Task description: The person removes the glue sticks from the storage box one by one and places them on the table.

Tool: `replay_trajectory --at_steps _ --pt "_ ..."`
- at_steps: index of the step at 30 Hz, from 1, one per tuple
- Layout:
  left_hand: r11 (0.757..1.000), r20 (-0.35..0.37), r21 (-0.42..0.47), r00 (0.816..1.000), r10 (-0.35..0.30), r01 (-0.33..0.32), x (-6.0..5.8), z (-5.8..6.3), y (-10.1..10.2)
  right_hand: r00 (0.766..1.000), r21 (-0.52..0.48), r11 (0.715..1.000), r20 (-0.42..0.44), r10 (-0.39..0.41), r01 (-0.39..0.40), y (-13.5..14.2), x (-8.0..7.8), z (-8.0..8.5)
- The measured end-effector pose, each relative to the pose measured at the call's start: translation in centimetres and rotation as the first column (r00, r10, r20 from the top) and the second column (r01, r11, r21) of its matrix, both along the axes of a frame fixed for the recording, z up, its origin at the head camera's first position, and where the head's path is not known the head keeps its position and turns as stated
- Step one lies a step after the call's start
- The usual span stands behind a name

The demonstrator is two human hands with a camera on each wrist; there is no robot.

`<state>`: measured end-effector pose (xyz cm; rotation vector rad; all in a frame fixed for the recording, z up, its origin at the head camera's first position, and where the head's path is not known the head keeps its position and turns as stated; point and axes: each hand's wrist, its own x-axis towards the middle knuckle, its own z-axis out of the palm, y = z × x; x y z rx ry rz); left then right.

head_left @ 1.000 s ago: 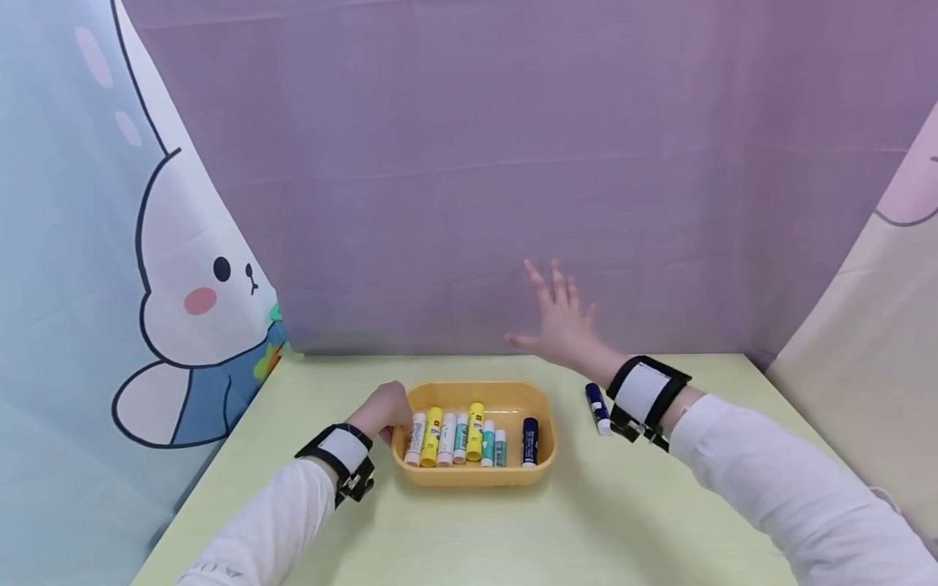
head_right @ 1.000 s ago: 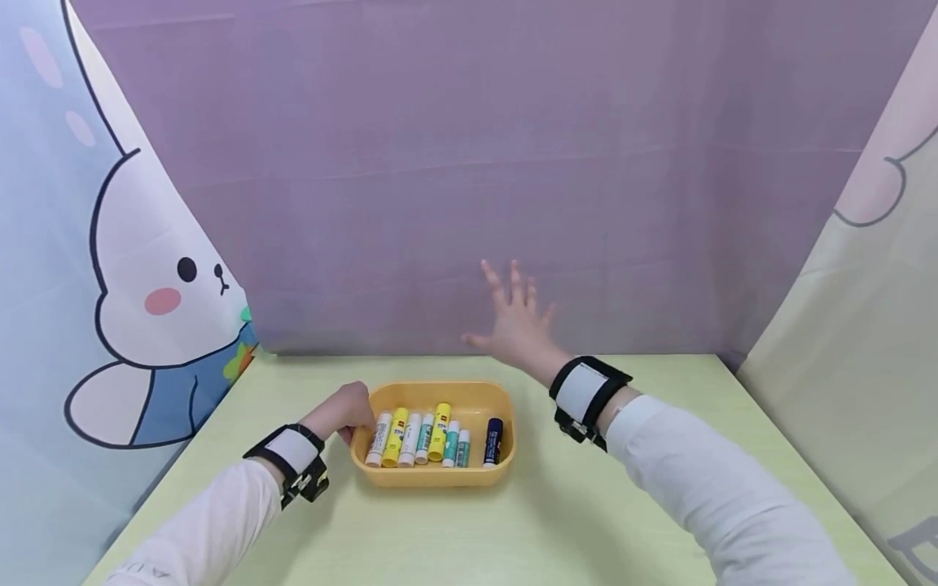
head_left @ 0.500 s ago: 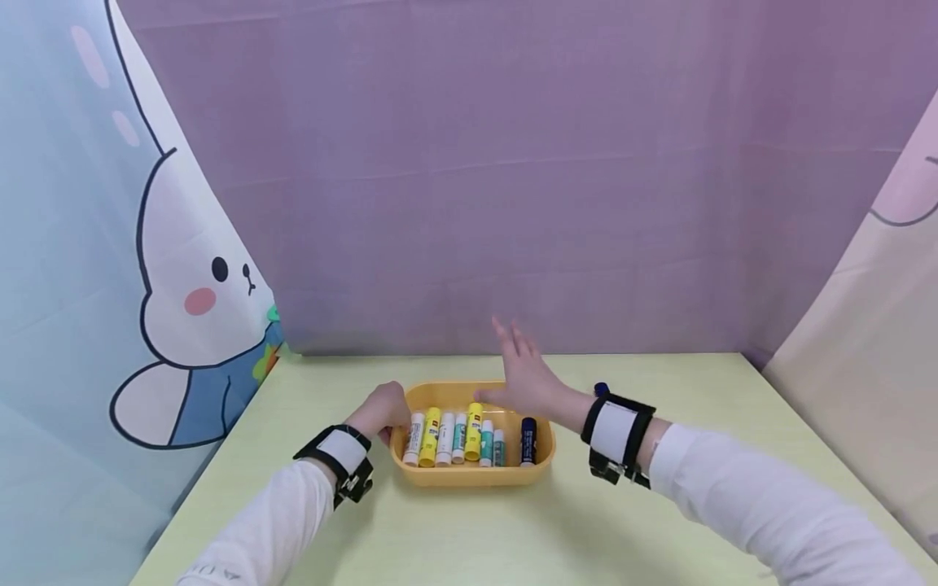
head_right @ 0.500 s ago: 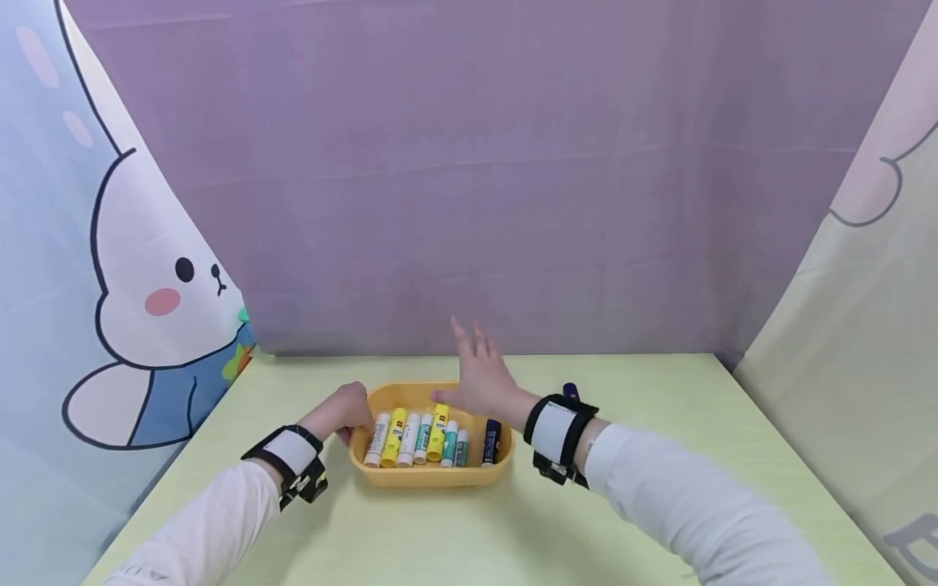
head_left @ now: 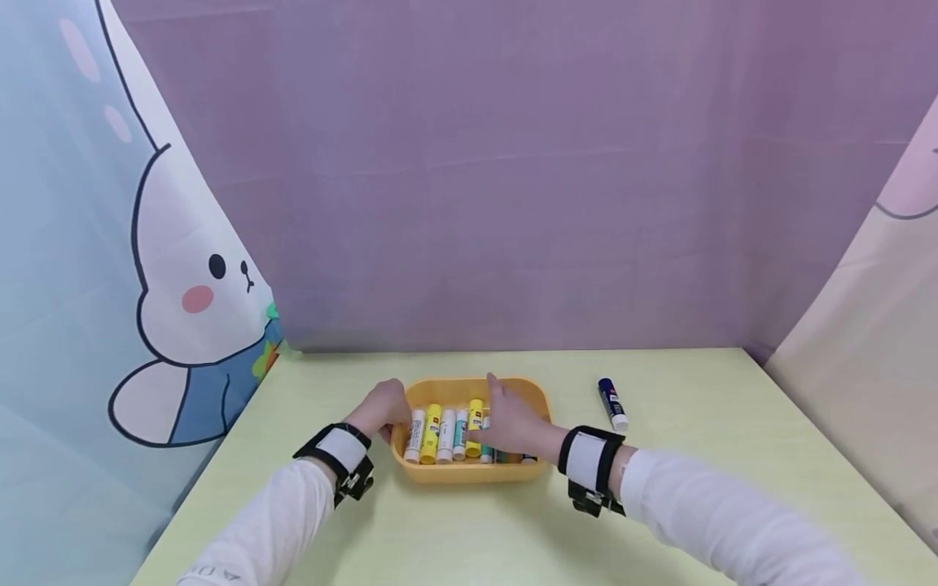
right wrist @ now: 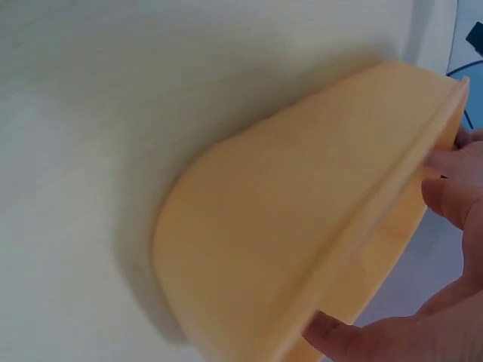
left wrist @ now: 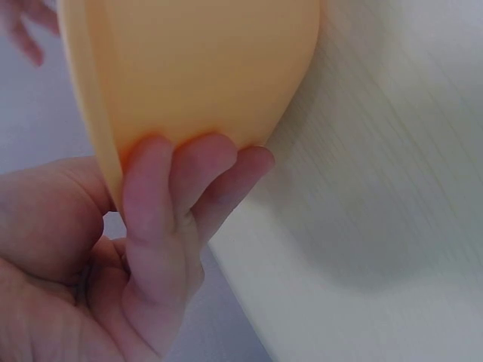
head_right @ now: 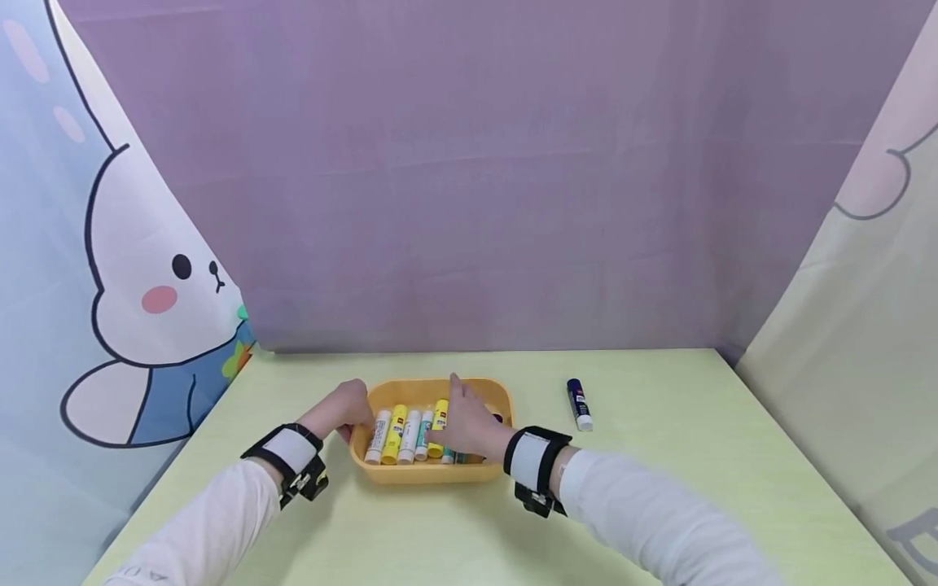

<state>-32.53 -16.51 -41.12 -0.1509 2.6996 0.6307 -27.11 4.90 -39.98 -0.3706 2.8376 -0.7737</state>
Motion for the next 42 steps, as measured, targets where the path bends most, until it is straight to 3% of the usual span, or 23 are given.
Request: replay_trajectory --at_steps 6,15,34,42 --pt "1.000 -0.002 -0.008 1.000 -0.004 0.004 0.1 0.1 0.1 0.992 -0.039 0.996 0.093 -0.081 0.085 -0.3 -0.2 -1.5" --pt "1.000 0.020 0.003 0.999 0.030 -0.030 0.3 0.2 0.3 0.986 0.115 0.985 0.089 -0.141 0.130 -0.3 -0.8 -3.0" --pt "1.000 0.007 -0.005 1.000 -0.008 0.008 0.1 -0.2 -0.1 0.993 0.209 0.978 0.105 -0.043 0.020 -0.2 -1.4 -3.5" --pt "1.000 0.001 0.009 1.000 -0.011 0.011 0.2 0.0 -0.3 0.992 0.181 0.983 0.117 -0.039 0.017 0.0 -1.4 -3.6"
